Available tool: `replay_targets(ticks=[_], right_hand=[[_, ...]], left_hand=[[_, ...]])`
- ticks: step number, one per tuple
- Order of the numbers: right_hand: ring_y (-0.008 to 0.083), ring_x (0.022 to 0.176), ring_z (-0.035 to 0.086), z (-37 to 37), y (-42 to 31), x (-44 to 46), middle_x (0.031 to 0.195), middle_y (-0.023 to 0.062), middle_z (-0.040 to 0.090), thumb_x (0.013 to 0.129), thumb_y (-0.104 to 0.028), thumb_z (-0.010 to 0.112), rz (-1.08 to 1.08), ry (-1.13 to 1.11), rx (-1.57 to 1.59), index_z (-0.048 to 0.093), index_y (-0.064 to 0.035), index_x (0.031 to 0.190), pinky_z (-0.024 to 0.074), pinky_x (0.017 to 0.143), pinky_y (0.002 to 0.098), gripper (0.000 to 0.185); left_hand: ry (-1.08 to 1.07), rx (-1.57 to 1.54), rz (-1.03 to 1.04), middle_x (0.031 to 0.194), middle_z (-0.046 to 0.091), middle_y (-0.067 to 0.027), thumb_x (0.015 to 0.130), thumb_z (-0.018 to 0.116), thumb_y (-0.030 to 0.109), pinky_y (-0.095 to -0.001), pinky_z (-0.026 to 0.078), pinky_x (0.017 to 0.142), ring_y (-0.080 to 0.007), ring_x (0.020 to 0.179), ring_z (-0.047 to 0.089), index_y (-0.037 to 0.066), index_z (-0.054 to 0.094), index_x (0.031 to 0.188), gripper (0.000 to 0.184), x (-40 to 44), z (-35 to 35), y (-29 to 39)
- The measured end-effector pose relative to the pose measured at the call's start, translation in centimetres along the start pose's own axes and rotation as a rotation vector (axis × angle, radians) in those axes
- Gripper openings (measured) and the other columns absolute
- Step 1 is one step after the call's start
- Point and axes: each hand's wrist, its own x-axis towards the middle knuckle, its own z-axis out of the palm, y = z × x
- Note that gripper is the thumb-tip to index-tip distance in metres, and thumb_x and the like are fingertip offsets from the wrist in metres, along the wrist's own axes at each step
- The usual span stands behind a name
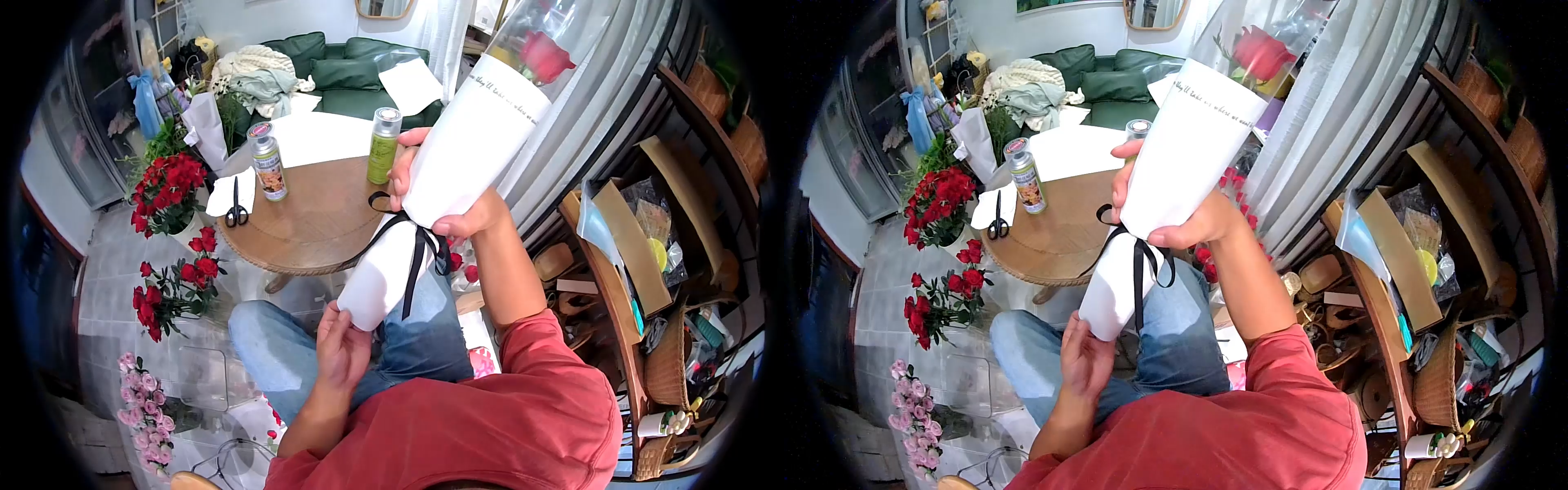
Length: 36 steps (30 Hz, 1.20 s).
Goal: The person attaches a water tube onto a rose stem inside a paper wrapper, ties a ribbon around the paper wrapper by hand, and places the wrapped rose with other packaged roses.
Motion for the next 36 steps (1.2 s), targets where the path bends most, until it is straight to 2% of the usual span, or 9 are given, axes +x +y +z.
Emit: replay_targets(ticks=[6,9,18,21,23,26,29,32,36], right_hand=[[0.0275,0.103,0.068,0.6,-0.2,0.2,0.113,0.0130,0.063,0.064,-0.006,0.084,-0.030,-0.058,0.015,0.031,0.0041,0.152,0.0547,0.094,0.0433,0.103],[0.0280,0.104,0.068,1.0,0.1,0.3,0.113,0.0130,0.063,0.063,-0.006,0.084,-0.086,-0.083,0.003,0.032,0.0044,0.151,0.0546,0.093,0.0432,0.103],[0.0209,0.109,0.063,0.9,-0.6,0.6,0.114,0.0080,0.063,0.065,-0.008,0.086,0.075,-0.124,-0.187,0.035,0.0038,0.150,0.0516,0.096,0.0382,0.100],[0.0257,0.107,0.063,1.1,-0.2,0.6,0.113,0.0131,0.062,0.063,-0.009,0.089,0.128,-0.167,-0.240,0.038,0.0035,0.146,0.0504,0.096,0.0390,0.099],[0.0261,0.110,0.063,0.8,0.2,0.9,0.116,0.0142,0.062,0.062,-0.010,0.091,0.029,-0.254,-0.342,0.038,0.0034,0.147,0.0501,0.098,0.0402,0.101],[0.0282,0.121,0.062,2.9,2.1,0.1,0.127,0.0130,0.062,0.066,-0.017,0.093,0.036,-0.212,-0.100,0.034,-0.0030,0.152,0.0481,0.105,0.0425,0.105],[0.0373,0.126,0.060,4.9,2.5,-0.3,0.139,0.0182,0.056,0.063,-0.024,0.097,0.034,0.123,0.137,0.000,-0.0066,0.162,0.0496,0.104,0.0507,0.139],[0.0371,0.124,0.061,6.1,4.5,-0.6,0.141,0.0201,0.054,0.062,-0.028,0.099,-0.092,0.186,0.206,0.002,-0.0075,0.162,0.0491,0.105,0.0502,0.141],[0.0363,0.121,0.063,5.1,6.8,-1.7,0.127,0.0170,0.064,0.062,-0.030,0.100,0.013,0.043,0.157,0.027,-0.0046,0.156,0.0454,0.108,0.0499,0.122]], left_hand=[[-0.022,-0.032,-0.013,0.127,0.063,-0.0128,0.100,0.060,0.007,-0.0449,0.043,0.113,-0.0243,0.121,0.060,0.005,0.054,0.120,0.021,-0.2,-0.2,-0.5],[-0.060,-0.053,-0.035,0.136,0.062,-0.0094,0.101,0.060,0.014,-0.0456,0.039,0.117,-0.0237,0.131,0.056,0.007,0.056,0.123,0.023,-0.2,-1.4,-1.0],[-0.072,-0.098,-0.015,0.141,0.058,-0.0109,0.101,0.058,0.017,-0.0463,0.040,0.117,-0.0250,0.134,0.054,0.006,0.052,0.131,0.033,-0.1,-1.9,-0.3],[-0.017,-0.087,-0.036,0.136,0.062,-0.0106,0.102,0.055,0.012,-0.0478,0.044,0.114,-0.0257,0.129,0.058,0.010,0.056,0.126,0.025,-0.2,-1.9,-0.3],[-0.012,-0.062,-0.038,0.143,0.057,-0.0117,0.102,0.056,0.019,-0.0472,0.041,0.115,-0.0262,0.134,0.054,0.006,0.051,0.134,0.034,-0.3,-2.5,-0.5],[0.003,-0.084,-0.070,0.143,0.057,-0.0109,0.103,0.054,0.021,-0.0483,0.042,0.114,-0.0273,0.134,0.054,0.008,0.051,0.135,0.035,-0.3,-2.7,-0.4],[0.074,-0.103,-0.044,0.144,0.057,-0.0099,0.104,0.053,0.024,-0.0483,0.043,0.113,-0.0285,0.134,0.054,0.011,0.050,0.137,0.036,-0.4,-3.1,-0.9],[-0.020,-0.122,-0.047,0.144,0.057,-0.0088,0.105,0.050,0.026,-0.0486,0.044,0.111,-0.0280,0.133,0.054,0.012,0.049,0.139,0.036,-0.5,-2.7,-0.6],[-0.106,-0.119,-0.064,0.143,0.058,-0.0097,0.106,0.048,0.027,-0.0504,0.043,0.111,-0.0273,0.134,0.054,0.012,0.049,0.139,0.036,-0.8,-2.6,-0.3]])
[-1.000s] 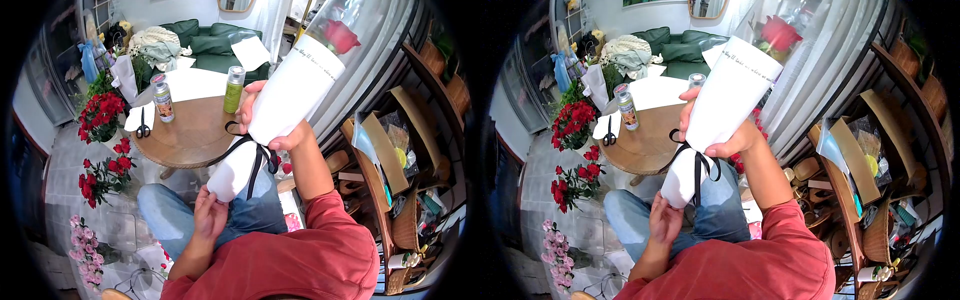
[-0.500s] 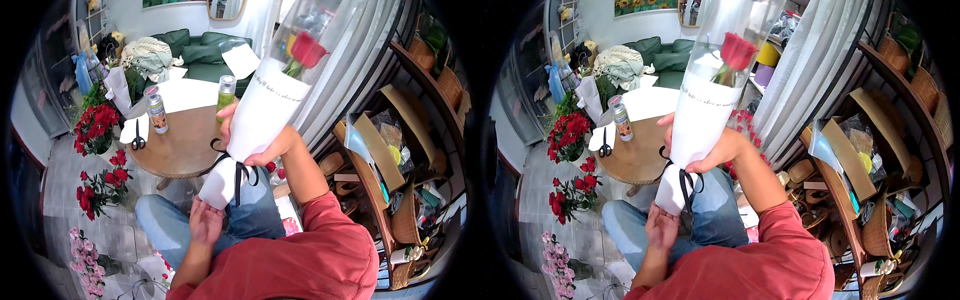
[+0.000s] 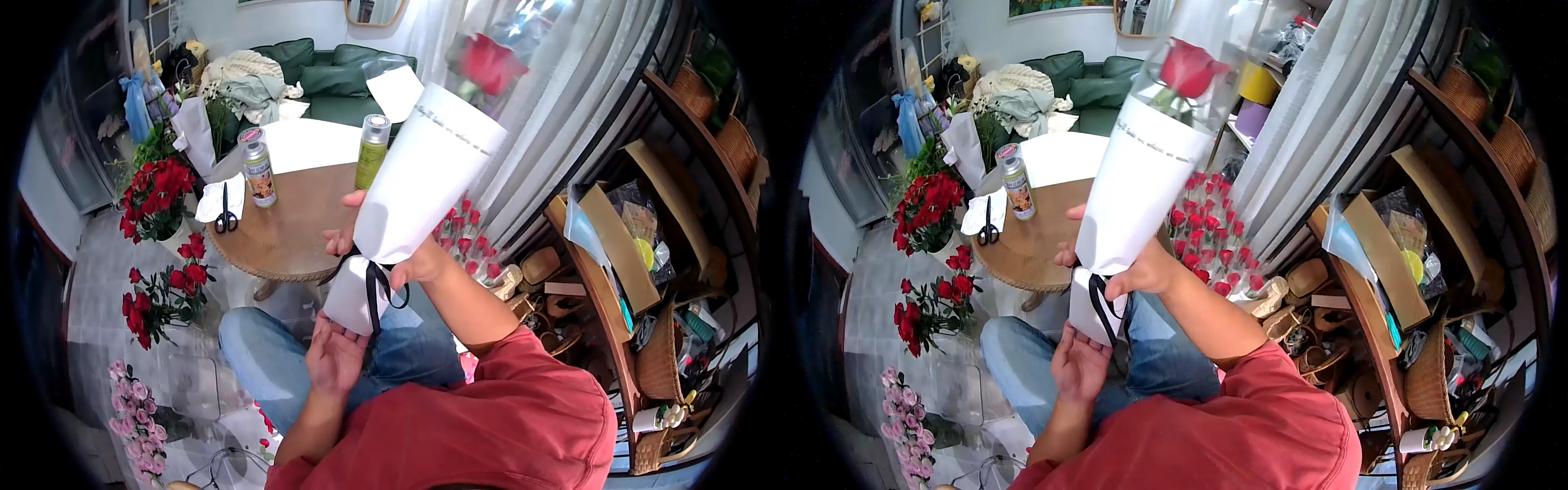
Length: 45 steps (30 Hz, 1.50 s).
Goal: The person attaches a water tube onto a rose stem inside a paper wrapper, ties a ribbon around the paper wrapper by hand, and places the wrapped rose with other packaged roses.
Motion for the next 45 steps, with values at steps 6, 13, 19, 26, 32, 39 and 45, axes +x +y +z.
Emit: replay_targets(ticks=[6,13,19,26,32,39,45], right_hand=[[0.0304,0.108,0.067,0.6,-0.6,0.3,0.105,0.0100,0.064,0.072,-0.026,0.090,0.035,0.037,-0.083,0.039,-0.0117,0.141,0.0358,0.116,0.0581,0.087],[0.0271,0.098,0.070,-0.1,-1.6,-0.1,0.098,0.0073,0.064,0.074,-0.013,0.083,0.152,0.025,-0.196,0.041,-0.0115,0.137,0.0365,0.115,0.0573,0.076],[0.0259,0.097,0.070,-0.1,-3.0,-0.2,0.094,0.0061,0.064,0.074,-0.008,0.081,0.206,0.000,-0.295,0.043,-0.0086,0.136,0.0363,0.115,0.0550,0.074],[0.0253,0.096,0.069,-0.2,-3.8,-0.3,0.093,0.0065,0.063,0.072,-0.006,0.080,0.234,0.012,-0.325,0.043,-0.0060,0.135,0.0380,0.116,0.0498,0.073],[0.0259,0.097,0.069,-0.7,-3.8,-0.2,0.092,0.0078,0.063,0.072,-0.004,0.081,0.189,-0.030,-0.349,0.043,-0.0060,0.136,0.0389,0.116,0.0489,0.074],[0.0284,0.102,0.069,-0.1,-3.0,-0.1,0.099,0.0122,0.065,0.070,-0.004,0.087,0.071,0.008,-0.163,0.041,-0.0063,0.141,0.0463,0.108,0.0474,0.085],[0.0250,0.104,0.066,0.2,-2.1,-0.6,0.108,0.0104,0.067,0.071,-0.005,0.090,0.153,-0.070,-0.431,0.040,-0.0054,0.143,0.0523,0.095,0.0420,0.087]], left_hand=[[0.091,-0.048,-0.025,0.140,0.061,-0.0122,0.104,0.049,0.028,-0.0515,0.050,0.103,-0.0312,0.127,0.060,0.011,0.047,0.138,0.038,0.4,-1.0,0.0],[0.085,-0.085,-0.029,0.140,0.060,-0.0143,0.103,0.047,0.032,-0.0486,0.051,0.099,-0.0309,0.126,0.060,0.007,0.047,0.137,0.042,-0.1,-1.7,0.2],[0.088,-0.147,-0.032,0.142,0.059,-0.0154,0.102,0.046,0.036,-0.0464,0.049,0.098,-0.0312,0.127,0.058,0.004,0.047,0.138,0.048,-0.4,-2.4,0.2],[0.029,-0.183,-0.060,0.143,0.058,-0.0171,0.103,0.043,0.038,-0.0459,0.050,0.098,-0.0330,0.128,0.058,0.000,0.046,0.141,0.054,-0.3,-2.9,0.5],[-0.024,-0.231,-0.050,0.142,0.060,-0.0162,0.095,0.045,0.027,-0.0465,0.049,0.102,-0.0310,0.129,0.058,0.003,0.057,0.134,0.047,-0.3,-2.7,0.6],[0.073,-0.099,-0.034,0.136,0.064,-0.0140,0.089,0.051,0.016,-0.0449,0.047,0.107,-0.0291,0.127,0.059,0.004,0.060,0.130,0.045,-0.2,-3.6,-0.5],[0.485,0.282,-0.043,0.107,0.065,-0.0098,0.091,0.055,0.008,-0.0363,0.050,0.088,-0.0204,0.095,0.062,0.003,0.059,0.113,0.023,0.2,-3.8,-0.5]])
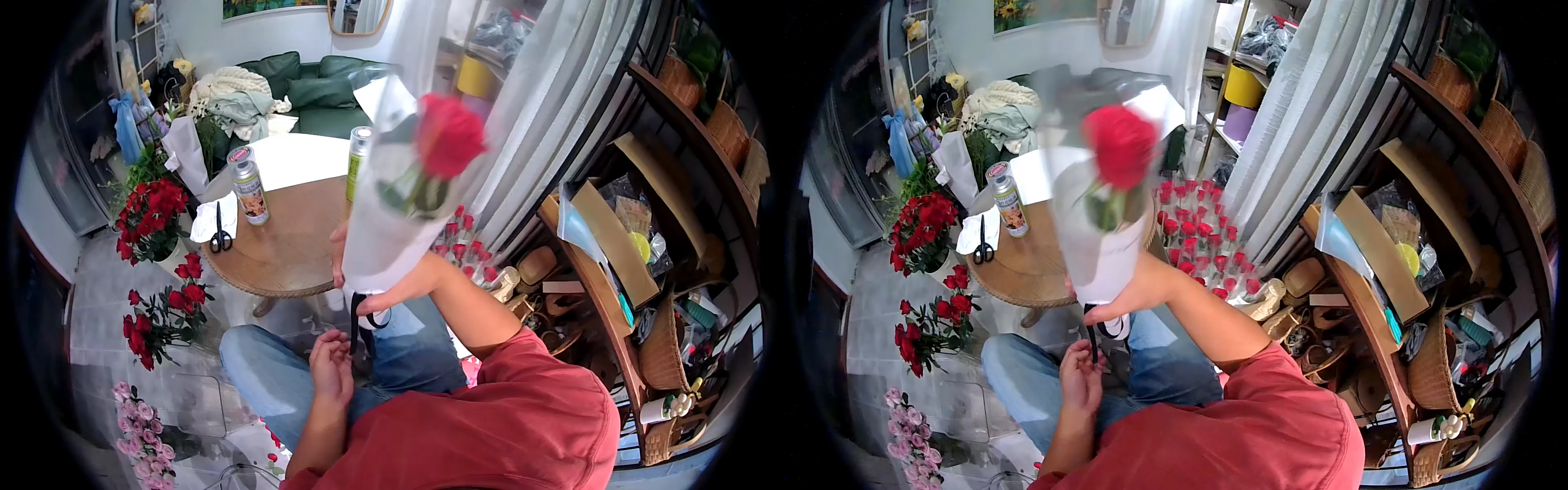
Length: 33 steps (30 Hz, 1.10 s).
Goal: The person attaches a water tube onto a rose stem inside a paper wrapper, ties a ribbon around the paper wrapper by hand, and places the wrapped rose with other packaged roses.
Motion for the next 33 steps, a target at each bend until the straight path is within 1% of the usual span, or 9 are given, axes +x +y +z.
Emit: replay_targets(ticks=[5,11,17,20,22,26,29,31,33], right_hand=[[0.0182,0.106,0.066,-0.9,0.3,-1.6,0.109,0.0057,0.070,0.071,-0.014,0.093,0.068,0.074,-0.274,0.068,-0.0022,0.113,0.0524,0.094,0.0335,0.051],[0.0155,0.111,0.064,-5.1,-4.2,-1.2,0.122,0.0102,0.069,0.059,-0.022,0.100,0.089,0.146,-0.464,0.058,-0.0011,0.135,0.0509,0.098,0.0355,0.089],[0.0180,0.109,0.065,-6.0,-5.3,-3.3,0.119,0.0101,0.071,0.059,-0.027,0.099,0.178,0.099,-0.455,0.061,-0.0016,0.131,0.0515,0.097,0.0350,0.085],[0.0181,0.106,0.065,-6.3,-4.7,-5.3,0.113,0.0099,0.071,0.060,-0.027,0.100,0.155,-0.018,-0.387,0.061,-0.0006,0.127,0.0522,0.095,0.0355,0.082],[0.0179,0.106,0.065,-6.6,-4.8,-6.8,0.113,0.0099,0.071,0.059,-0.027,0.100,0.176,-0.002,-0.372,0.061,-0.0008,0.126,0.0524,0.094,0.0355,0.081],[0.0179,0.103,0.067,-7.8,-4.3,-10.1,0.112,0.0098,0.072,0.060,-0.026,0.100,0.310,-0.005,-0.152,0.062,-0.0009,0.123,0.0538,0.089,0.0346,0.078],[0.0207,0.109,0.066,-8.2,-3.2,-11.8,0.114,0.0110,0.072,0.060,-0.031,0.101,0.316,0.011,0.118,0.061,-0.0006,0.126,0.0535,0.090,0.0355,0.083],[0.0182,0.112,0.062,-8.6,-0.9,-12.8,0.121,0.0098,0.067,0.062,-0.015,0.099,0.180,0.037,0.197,0.054,-0.0002,0.132,0.0517,0.096,0.0367,0.084],[0.0218,0.122,0.060,-8.7,0.0,-14.3,0.132,0.0135,0.062,0.067,-0.024,0.097,0.095,0.058,0.186,0.048,-0.0001,0.142,0.0488,0.104,0.0392,0.093]], left_hand=[[0.012,0.210,0.371,0.099,0.063,-0.0071,0.090,0.056,0.006,-0.0326,0.051,0.082,-0.0179,0.085,0.060,0.006,0.058,0.107,0.017,-0.3,0.8,5.4],[-0.176,0.412,0.719,0.093,0.058,-0.0067,0.088,0.060,0.004,-0.0272,0.046,0.079,-0.0157,0.085,0.056,0.002,0.057,0.108,0.021,-2.1,6.2,13.9],[-0.500,0.958,1.601,0.142,0.054,-0.0183,0.087,0.070,0.026,-0.0420,0.043,0.103,-0.0267,0.116,0.056,-0.002,0.051,0.140,0.063,-4.3,18.7,23.3],[-0.679,1.224,1.847,0.113,0.064,-0.0117,0.092,0.073,0.038,-0.0313,0.046,0.086,-0.0173,0.095,0.058,0.000,0.058,0.127,0.054,-5.9,29.1,24.9],[-1.056,1.459,1.719,0.108,0.067,-0.0131,0.094,0.072,0.028,-0.0354,0.049,0.085,-0.0208,0.095,0.062,-0.001,0.063,0.115,0.037,-3.9,34.1,26.3],[-1.613,1.458,0.707,0.087,0.072,-0.0106,0.082,0.085,0.009,-0.0230,0.050,0.062,-0.0102,0.070,0.063,-0.001,0.071,0.099,0.024,-2.5,41.6,25.4],[-1.663,1.361,0.996,0.080,0.072,-0.0088,0.085,0.083,0.008,-0.0188,0.043,0.051,-0.0080,0.064,0.059,0.001,0.071,0.093,0.016,-0.8,43.5,21.8],[-1.671,1.420,0.955,0.074,0.070,-0.0075,0.085,0.082,0.006,-0.0196,0.043,0.054,-0.0087,0.063,0.058,0.001,0.069,0.087,0.014,0.1,45.8,20.7],[-1.586,1.447,0.981,0.069,0.067,-0.0063,0.086,0.082,0.005,-0.0203,0.042,0.056,-0.0091,0.062,0.058,0.002,0.067,0.082,0.015,-0.3,46.8,18.4]])
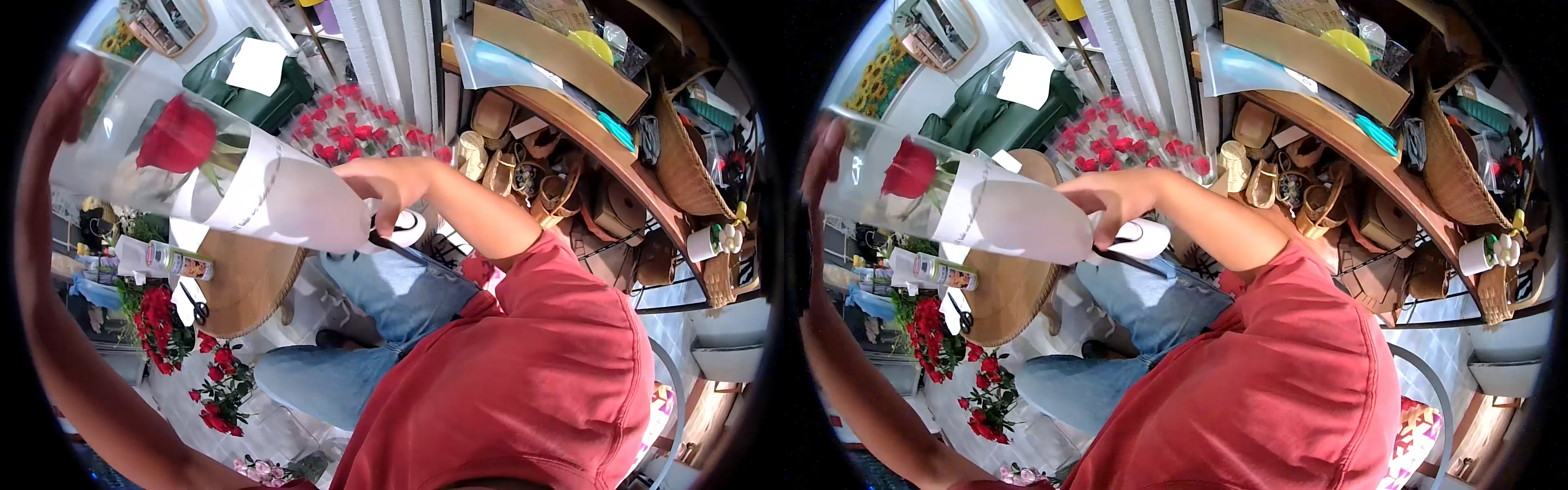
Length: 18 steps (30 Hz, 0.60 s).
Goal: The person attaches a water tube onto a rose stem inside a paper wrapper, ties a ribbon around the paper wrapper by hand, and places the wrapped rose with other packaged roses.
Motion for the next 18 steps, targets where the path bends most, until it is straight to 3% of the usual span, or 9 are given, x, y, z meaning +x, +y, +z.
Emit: replay_targets(ticks=[3,5,7,8,10,11,14,16,18], right_hand=[[0.0286,0.132,0.056,-0.7,2.8,-2.6,0.143,0.0159,0.056,0.076,-0.043,0.090,-0.141,0.272,0.039,0.036,-0.0025,0.155,0.0413,0.115,0.0456,0.104],[0.0283,0.132,0.056,-0.3,4.3,-4.3,0.144,0.0164,0.056,0.073,-0.042,0.092,-0.148,0.320,-0.005,0.036,-0.0039,0.155,0.0414,0.115,0.0459,0.107],[0.0280,0.132,0.056,2.0,5.5,-5.0,0.144,0.0160,0.056,0.062,-0.040,0.098,-0.045,0.483,-0.143,0.037,-0.0084,0.156,0.0419,0.114,0.0468,0.116],[0.0271,0.132,0.056,3.4,5.6,-5.1,0.143,0.0152,0.057,0.057,-0.034,0.100,-0.059,0.545,-0.189,0.039,-0.0087,0.154,0.0432,0.113,0.0440,0.117],[0.0264,0.128,0.059,5.4,5.4,-4.4,0.139,0.0162,0.060,0.059,-0.031,0.099,0.021,0.628,-0.509,0.039,-0.0071,0.153,0.0472,0.109,0.0395,0.114],[0.0257,0.119,0.065,6.2,5.0,-3.8,0.129,0.0170,0.066,0.061,-0.026,0.097,0.070,0.660,-0.468,0.043,-0.0053,0.149,0.0514,0.103,0.0363,0.105],[0.0249,0.111,0.069,7.5,7.8,-1.9,0.120,0.0142,0.071,0.062,-0.023,0.095,-0.004,0.810,-0.439,0.047,-0.0058,0.145,0.0537,0.098,0.0368,0.098],[0.0252,0.106,0.070,8.3,8.6,-0.9,0.115,0.0118,0.072,0.063,-0.025,0.093,0.071,0.821,-0.384,0.051,-0.0065,0.139,0.0543,0.097,0.0367,0.089],[0.0270,0.104,0.071,8.7,10.9,0.3,0.113,0.0119,0.072,0.064,-0.030,0.092,-0.032,0.938,-0.527,0.053,-0.0073,0.136,0.0549,0.095,0.0368,0.085]], left_hand=[[0.040,-0.018,-0.154,0.067,0.065,-0.0055,0.090,0.079,0.007,-0.0216,0.041,0.056,-0.0092,0.059,0.056,0.001,0.066,0.081,0.017,2.3,1.6,0.5],[0.013,-0.034,-0.310,0.065,0.065,-0.0058,0.092,0.077,0.009,-0.0234,0.041,0.056,-0.0096,0.057,0.054,0.000,0.066,0.080,0.018,3.6,2.4,1.9],[-0.109,0.699,-0.652,0.084,0.060,0.0015,0.102,0.064,0.042,-0.0224,0.039,0.063,-0.0067,0.069,0.049,0.006,0.063,0.109,0.037,3.6,1.0,-1.0],[-0.128,0.706,-0.653,0.084,0.060,0.0015,0.102,0.064,0.042,-0.0224,0.039,0.063,-0.0067,0.069,0.049,0.006,0.063,0.109,0.037,3.4,0.8,-2.3],[-0.131,0.398,-0.555,0.079,0.056,0.0018,0.097,0.071,0.038,-0.0222,0.036,0.063,-0.0052,0.070,0.046,0.003,0.062,0.107,0.038,3.4,1.6,-3.4],[-0.049,0.407,-0.393,0.067,0.043,0.0086,0.104,0.063,0.032,-0.0219,0.026,0.054,-0.0008,0.060,0.035,0.007,0.060,0.094,0.027,2.5,3.4,-3.9],[-0.062,0.405,-0.494,0.069,0.046,0.0061,0.103,0.064,0.025,-0.0222,0.029,0.055,-0.0022,0.061,0.038,0.004,0.061,0.095,0.023,2.1,5.0,-3.9],[-0.039,0.437,-0.488,0.069,0.047,0.0054,0.103,0.064,0.023,-0.0233,0.031,0.055,-0.0030,0.062,0.039,0.003,0.060,0.094,0.022,1.6,6.1,-3.5],[-0.022,0.413,-0.506,0.069,0.048,0.0047,0.103,0.064,0.022,-0.0233,0.031,0.055,-0.0030,0.063,0.040,0.002,0.059,0.093,0.023,1.2,7.3,-2.7]])
